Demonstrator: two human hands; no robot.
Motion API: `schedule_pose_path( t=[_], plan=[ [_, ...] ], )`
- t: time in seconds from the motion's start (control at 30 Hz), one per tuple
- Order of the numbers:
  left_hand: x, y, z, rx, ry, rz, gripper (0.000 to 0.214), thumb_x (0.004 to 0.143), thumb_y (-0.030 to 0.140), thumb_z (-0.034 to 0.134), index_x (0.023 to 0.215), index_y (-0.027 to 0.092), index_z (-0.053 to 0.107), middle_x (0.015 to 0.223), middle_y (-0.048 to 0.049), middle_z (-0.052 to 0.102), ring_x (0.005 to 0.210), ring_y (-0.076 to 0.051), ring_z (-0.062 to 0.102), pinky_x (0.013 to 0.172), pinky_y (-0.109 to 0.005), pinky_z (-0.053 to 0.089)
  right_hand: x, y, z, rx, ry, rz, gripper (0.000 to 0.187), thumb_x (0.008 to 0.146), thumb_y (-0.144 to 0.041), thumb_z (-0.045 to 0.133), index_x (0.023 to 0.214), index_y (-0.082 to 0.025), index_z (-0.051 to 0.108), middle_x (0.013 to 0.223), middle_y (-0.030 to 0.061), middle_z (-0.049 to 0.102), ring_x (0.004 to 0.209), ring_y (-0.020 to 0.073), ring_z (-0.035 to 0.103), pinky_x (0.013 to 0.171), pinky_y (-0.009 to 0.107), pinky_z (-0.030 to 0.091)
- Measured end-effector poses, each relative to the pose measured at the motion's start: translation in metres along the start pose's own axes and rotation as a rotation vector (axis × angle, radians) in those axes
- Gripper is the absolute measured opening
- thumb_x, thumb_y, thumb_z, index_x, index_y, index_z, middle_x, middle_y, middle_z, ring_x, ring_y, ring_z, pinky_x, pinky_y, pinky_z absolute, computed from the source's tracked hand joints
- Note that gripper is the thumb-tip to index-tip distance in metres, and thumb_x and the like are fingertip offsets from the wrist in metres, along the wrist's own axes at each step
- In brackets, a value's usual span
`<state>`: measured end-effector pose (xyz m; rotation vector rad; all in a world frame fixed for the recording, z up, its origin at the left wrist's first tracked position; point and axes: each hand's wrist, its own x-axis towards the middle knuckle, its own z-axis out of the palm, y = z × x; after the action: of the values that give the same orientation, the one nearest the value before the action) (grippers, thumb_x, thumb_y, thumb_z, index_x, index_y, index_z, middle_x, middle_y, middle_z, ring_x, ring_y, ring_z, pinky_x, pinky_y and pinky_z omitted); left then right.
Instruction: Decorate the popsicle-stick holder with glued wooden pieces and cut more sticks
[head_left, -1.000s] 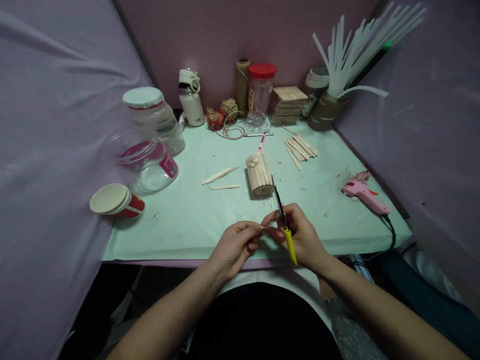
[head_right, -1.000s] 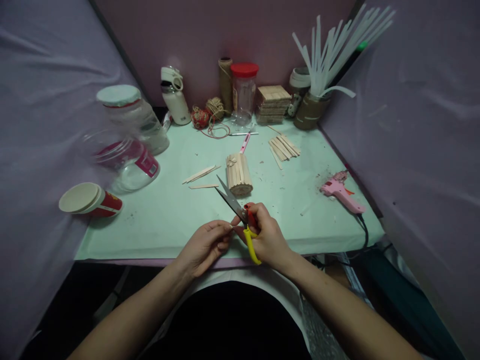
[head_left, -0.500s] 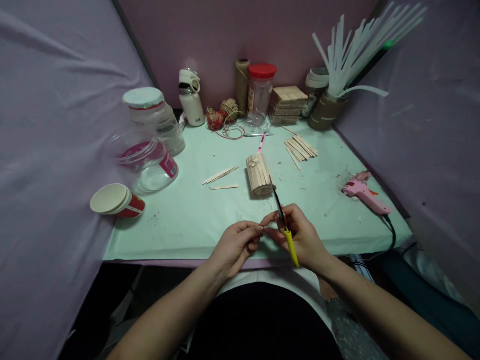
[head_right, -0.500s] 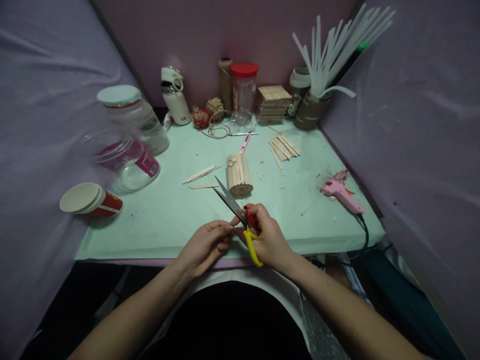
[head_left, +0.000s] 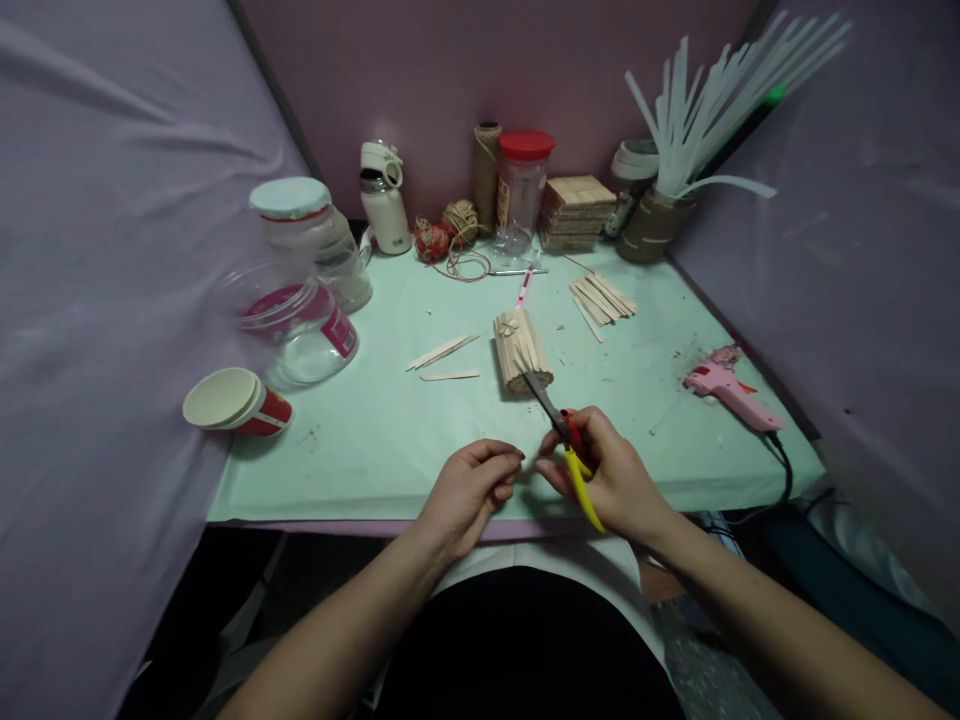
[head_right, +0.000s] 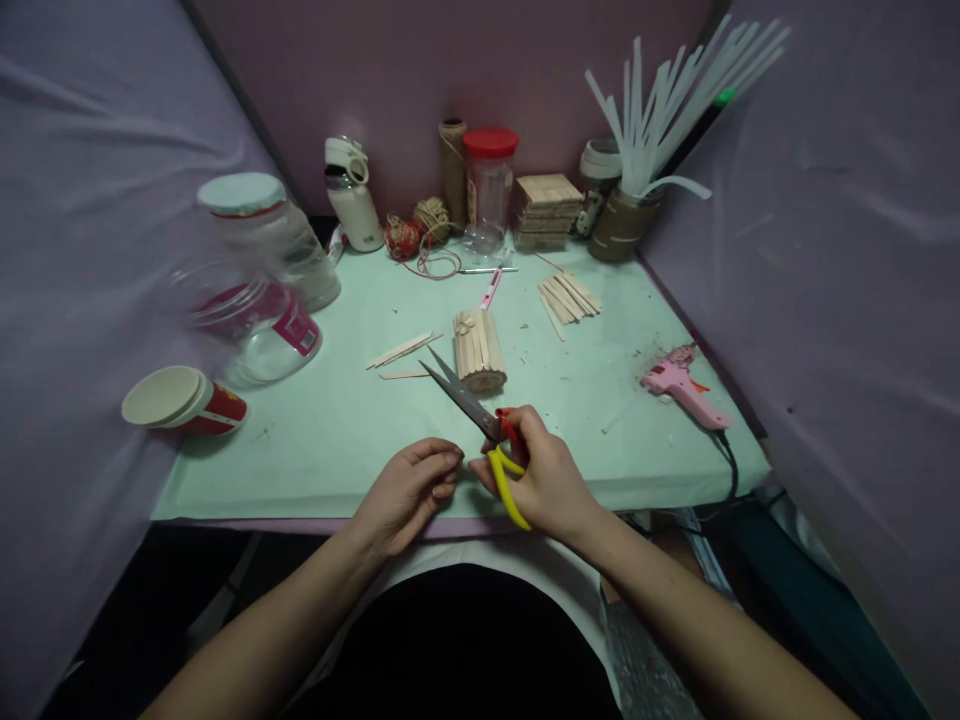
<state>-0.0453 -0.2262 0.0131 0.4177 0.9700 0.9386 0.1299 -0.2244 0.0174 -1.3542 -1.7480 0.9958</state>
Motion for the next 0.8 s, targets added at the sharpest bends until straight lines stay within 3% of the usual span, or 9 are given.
schedule_pose_path(
  t=[0.17, 0.33, 0.57, 0.8],
  plan=[
    [-0.001, -0.001, -0.004, 0.07, 0.061, 0.187, 0.017, 0.063, 0.022, 0.079, 0.073, 0.014, 0.068, 0.075, -0.0018, 0.063, 0.06, -0.005, 0.047, 0.05, -0.016, 0.033, -0.002, -0.006, -0.017, -0.385, -0.137, 0.043, 0.044, 0.074, -0.045, 0.068, 0.103, -0.023, 0.044, 0.082, -0.0001, 0.059, 0.063, 0.0155, 0.054, 0.057, 0.026, 0.041],
    [-0.001, -0.004, -0.01, 0.17, 0.048, 0.318, 0.012, 0.068, 0.023, 0.075, 0.074, 0.016, 0.068, 0.069, 0.0015, 0.061, 0.056, -0.005, 0.044, 0.051, -0.018, 0.033, -0.006, -0.014, -0.025, -0.617, -0.244, 0.046, 0.034, 0.076, -0.047, 0.064, 0.087, -0.023, 0.043, 0.077, 0.0011, 0.059, 0.061, 0.017, 0.053, 0.053, 0.026, 0.035],
    [0.003, -0.004, -0.019, 0.342, 0.004, 0.519, 0.007, 0.073, 0.015, 0.067, 0.078, 0.019, 0.071, 0.081, 0.0002, 0.066, 0.076, -0.011, 0.056, 0.07, -0.021, 0.042, -0.009, -0.015, -0.028, -0.678, -0.289, 0.014, 0.037, 0.076, -0.051, 0.063, 0.092, -0.022, 0.045, 0.082, 0.0034, 0.062, 0.067, 0.0198, 0.057, 0.054, 0.027, 0.035],
    [0.003, -0.002, -0.022, 0.407, -0.015, 0.551, 0.011, 0.07, 0.012, 0.065, 0.076, 0.019, 0.07, 0.079, 0.0006, 0.065, 0.078, -0.013, 0.059, 0.074, -0.024, 0.045, -0.009, -0.014, -0.027, -0.663, -0.311, 0.028, 0.038, 0.077, -0.052, 0.063, 0.093, -0.023, 0.045, 0.081, 0.0022, 0.062, 0.067, 0.0201, 0.057, 0.055, 0.027, 0.035]
  ],
)
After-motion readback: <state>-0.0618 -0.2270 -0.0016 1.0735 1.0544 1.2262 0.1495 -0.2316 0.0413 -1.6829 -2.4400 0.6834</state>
